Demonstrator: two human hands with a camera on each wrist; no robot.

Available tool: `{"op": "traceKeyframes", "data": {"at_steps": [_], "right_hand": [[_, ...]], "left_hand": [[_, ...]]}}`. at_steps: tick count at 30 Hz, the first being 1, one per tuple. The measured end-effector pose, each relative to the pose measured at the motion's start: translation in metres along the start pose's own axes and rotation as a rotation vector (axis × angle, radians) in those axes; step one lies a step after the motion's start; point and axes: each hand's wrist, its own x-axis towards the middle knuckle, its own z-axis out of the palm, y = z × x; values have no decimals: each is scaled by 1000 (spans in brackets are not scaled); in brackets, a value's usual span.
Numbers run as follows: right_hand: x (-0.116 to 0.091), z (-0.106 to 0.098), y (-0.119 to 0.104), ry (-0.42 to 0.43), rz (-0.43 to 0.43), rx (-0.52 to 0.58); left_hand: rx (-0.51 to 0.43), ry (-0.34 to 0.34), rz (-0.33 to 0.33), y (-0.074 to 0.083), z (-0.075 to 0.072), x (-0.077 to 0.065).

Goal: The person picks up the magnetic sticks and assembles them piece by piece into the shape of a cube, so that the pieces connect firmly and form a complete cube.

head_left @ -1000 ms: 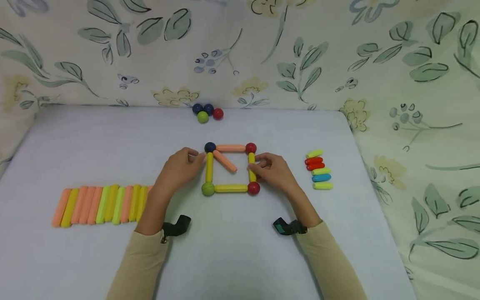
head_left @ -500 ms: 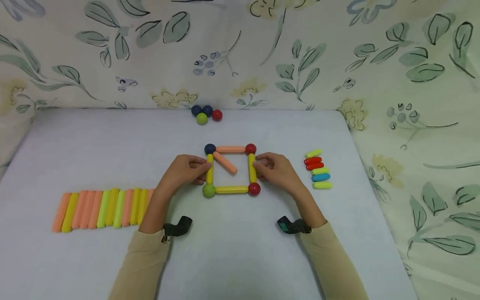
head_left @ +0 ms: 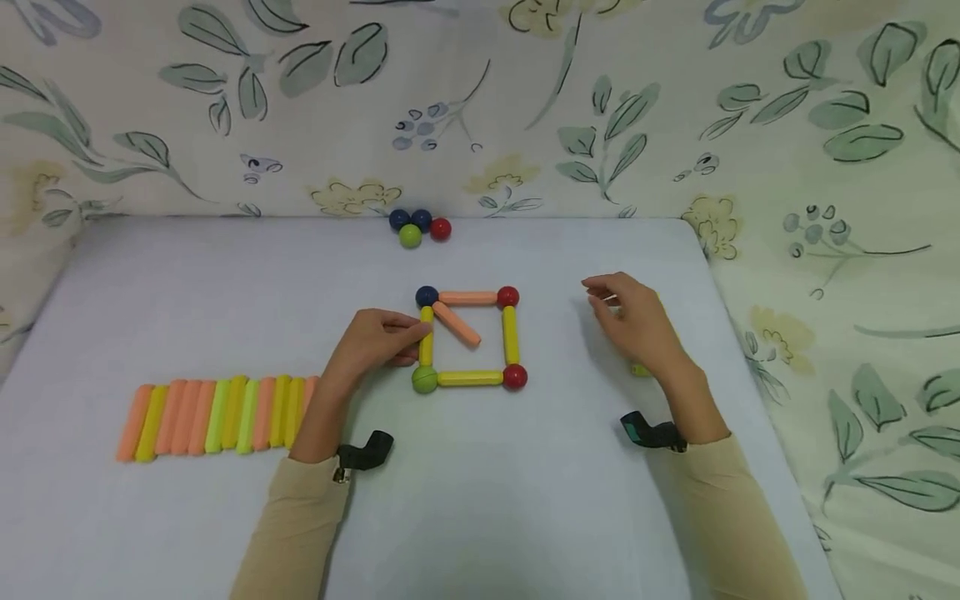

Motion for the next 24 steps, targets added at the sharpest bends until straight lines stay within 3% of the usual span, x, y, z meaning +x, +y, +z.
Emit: {"op": "traceKeyframes", "data": {"at_steps": [7, 13, 20, 24], "right_hand": [[4, -43, 20, -227, 95, -304], [2, -56, 40, -341, 116, -388], [15, -43, 42, -375, 160, -363], [18, -33, 38, -269, 126, -332]], "left_hand": [[14, 22, -1, 3, 5, 5], [-3, -4, 39, 10, 12, 8], [3, 13, -1, 4, 5, 5], [-7, 6, -10, 0, 1, 3]]}}
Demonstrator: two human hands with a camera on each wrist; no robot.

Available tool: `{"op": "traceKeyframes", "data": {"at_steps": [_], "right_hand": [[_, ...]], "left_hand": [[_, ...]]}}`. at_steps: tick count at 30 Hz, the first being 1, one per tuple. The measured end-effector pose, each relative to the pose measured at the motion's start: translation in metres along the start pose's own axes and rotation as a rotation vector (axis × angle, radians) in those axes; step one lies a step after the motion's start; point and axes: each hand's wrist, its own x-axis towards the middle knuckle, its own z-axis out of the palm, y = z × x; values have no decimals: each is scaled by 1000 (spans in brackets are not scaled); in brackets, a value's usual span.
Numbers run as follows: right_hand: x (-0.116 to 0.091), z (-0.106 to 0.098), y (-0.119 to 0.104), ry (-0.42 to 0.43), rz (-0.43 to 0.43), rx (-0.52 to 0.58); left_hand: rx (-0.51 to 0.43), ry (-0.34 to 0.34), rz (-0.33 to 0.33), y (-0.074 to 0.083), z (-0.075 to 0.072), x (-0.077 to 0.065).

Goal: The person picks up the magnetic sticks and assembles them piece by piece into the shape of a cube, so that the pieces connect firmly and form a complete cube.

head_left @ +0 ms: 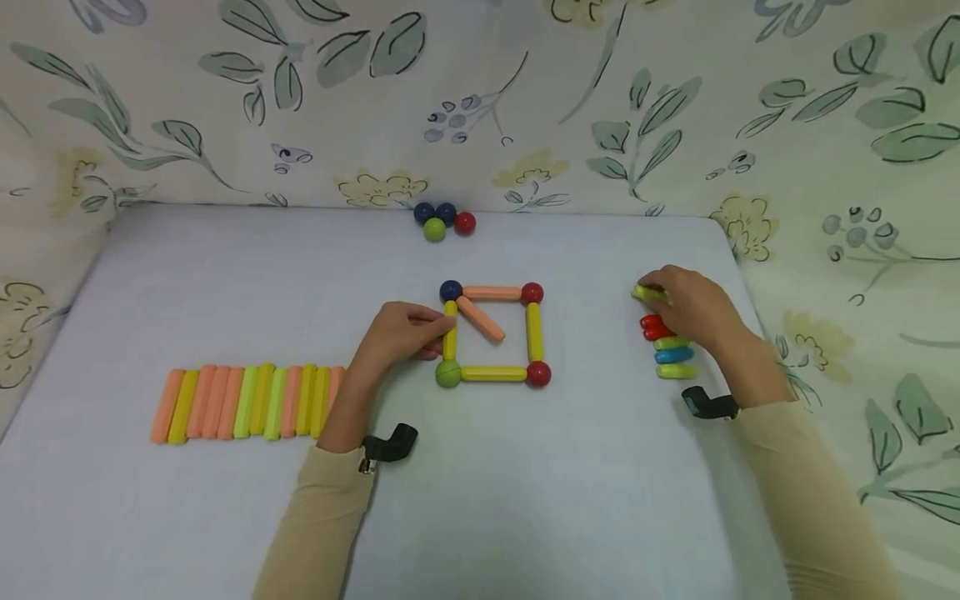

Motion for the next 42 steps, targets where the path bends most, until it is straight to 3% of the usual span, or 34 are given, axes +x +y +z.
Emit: {"op": "traceKeyframes", "data": {"at_steps": [5, 7, 9, 12, 15, 18, 24, 42], "right_hand": [[-7, 6, -32, 317, -139, 178], [-12, 9, -58, 368, -199, 268], [-18, 14, -86, 349, -223, 327], [-27, 26, -125, 239, -226, 366], [-32, 39, -154, 138, -202, 345], [-34, 49, -173, 95, -174, 288], [-31, 61, -184, 100, -130, 215], [-25, 65, -179, 183, -129, 234]], "left_hand": [[-17, -12, -8, -2, 0, -1], [-12, -9, -8, -1, 0, -2], [-8, -9, -6, 0, 0, -3], [-5, -12, -5, 1, 1, -6], [-12, -13, 2, 1, 2, -6], [-15, -15, 7, 1, 1, -6], [-20, -28, 18, 2, 0, -4], [-29, -36, 32, 0, 0, 1]]}}
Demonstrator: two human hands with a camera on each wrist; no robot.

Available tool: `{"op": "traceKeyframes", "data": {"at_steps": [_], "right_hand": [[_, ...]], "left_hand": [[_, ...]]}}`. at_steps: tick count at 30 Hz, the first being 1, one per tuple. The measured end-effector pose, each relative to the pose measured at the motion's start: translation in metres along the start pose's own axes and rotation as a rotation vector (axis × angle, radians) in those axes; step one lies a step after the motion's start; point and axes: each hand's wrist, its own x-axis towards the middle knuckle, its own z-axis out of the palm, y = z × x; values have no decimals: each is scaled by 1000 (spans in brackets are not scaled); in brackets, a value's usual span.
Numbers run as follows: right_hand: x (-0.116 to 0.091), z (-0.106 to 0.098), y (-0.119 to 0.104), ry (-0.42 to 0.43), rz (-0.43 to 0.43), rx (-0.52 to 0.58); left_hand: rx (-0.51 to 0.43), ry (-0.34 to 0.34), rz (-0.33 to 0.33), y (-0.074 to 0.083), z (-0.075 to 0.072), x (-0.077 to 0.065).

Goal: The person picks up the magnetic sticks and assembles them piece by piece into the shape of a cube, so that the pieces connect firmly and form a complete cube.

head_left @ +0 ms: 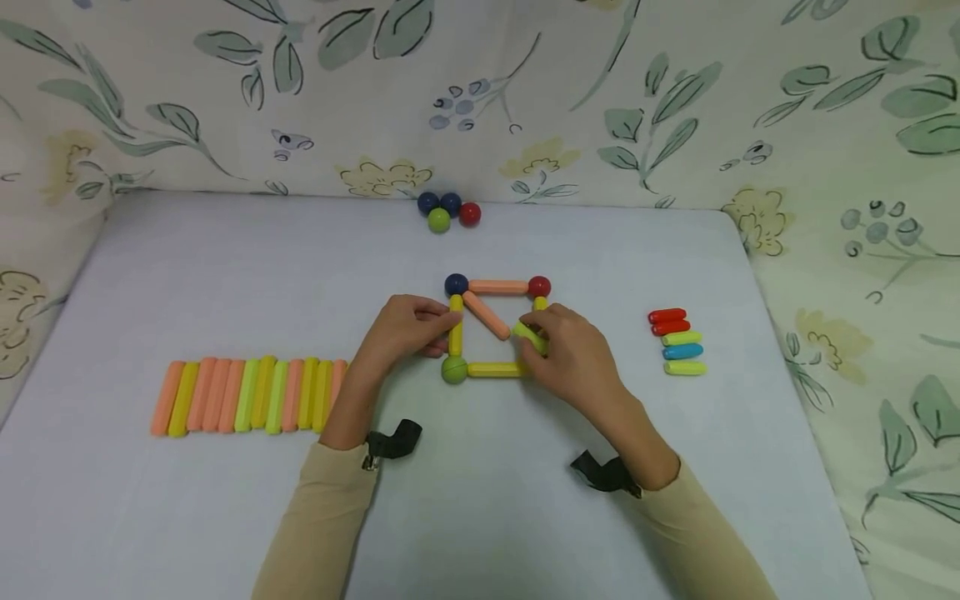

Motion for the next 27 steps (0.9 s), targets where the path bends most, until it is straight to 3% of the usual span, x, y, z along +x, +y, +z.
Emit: {"op": "traceKeyframes", "data": {"at_steps": [10, 12, 18, 27], "right_hand": [[-3, -11, 4, 54, -94, 274], [-4, -9, 5, 43, -108, 248], [-5, 0, 6, 25, -136, 34], [-2, 7, 5, 48, -121, -91]], "left_hand": [[5, -4, 13, 3, 1, -2], [8, -4, 9, 3, 1, -2], [3, -11, -11, 3, 0, 0], [32, 1, -16, 2, 0, -1]]}}
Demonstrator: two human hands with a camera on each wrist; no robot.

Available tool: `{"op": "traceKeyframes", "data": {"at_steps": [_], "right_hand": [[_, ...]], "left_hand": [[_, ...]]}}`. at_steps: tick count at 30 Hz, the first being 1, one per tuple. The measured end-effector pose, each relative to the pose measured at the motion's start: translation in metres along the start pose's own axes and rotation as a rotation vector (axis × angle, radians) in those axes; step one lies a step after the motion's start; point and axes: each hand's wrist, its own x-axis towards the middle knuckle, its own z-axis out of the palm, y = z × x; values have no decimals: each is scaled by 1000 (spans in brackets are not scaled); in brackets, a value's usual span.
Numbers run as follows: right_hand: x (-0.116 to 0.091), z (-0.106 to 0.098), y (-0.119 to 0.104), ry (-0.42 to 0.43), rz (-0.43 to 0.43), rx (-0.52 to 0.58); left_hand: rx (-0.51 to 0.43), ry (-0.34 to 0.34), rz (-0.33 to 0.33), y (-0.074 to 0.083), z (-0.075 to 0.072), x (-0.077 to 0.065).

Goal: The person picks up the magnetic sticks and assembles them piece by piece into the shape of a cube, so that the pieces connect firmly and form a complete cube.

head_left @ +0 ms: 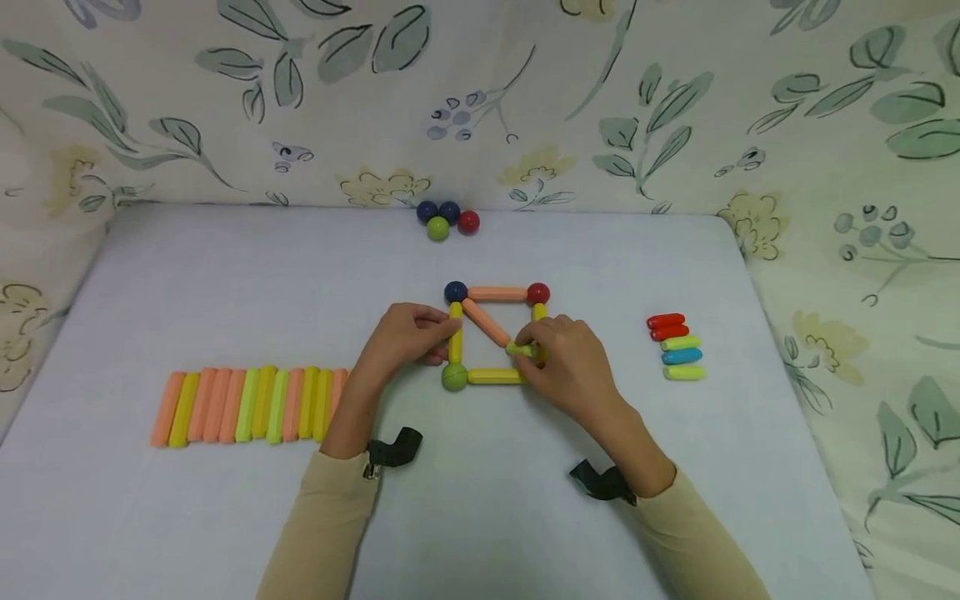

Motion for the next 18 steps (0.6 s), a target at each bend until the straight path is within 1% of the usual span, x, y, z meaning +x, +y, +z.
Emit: {"op": "traceKeyframes", "data": {"at_steps": [6, 10, 14, 18], "right_hand": [[3, 0, -5, -64, 38, -99], [8, -2, -8, -112, 57, -135], [12, -1, -10, -141, 47, -155], [10, 1, -11, -157, 35, -181]], "left_hand": [[-7, 4, 10, 0, 1, 0], [-3, 5, 11, 0, 0, 0], [-1, 8, 5, 0, 0, 0], [5, 9, 3, 3, 1, -1]]}}
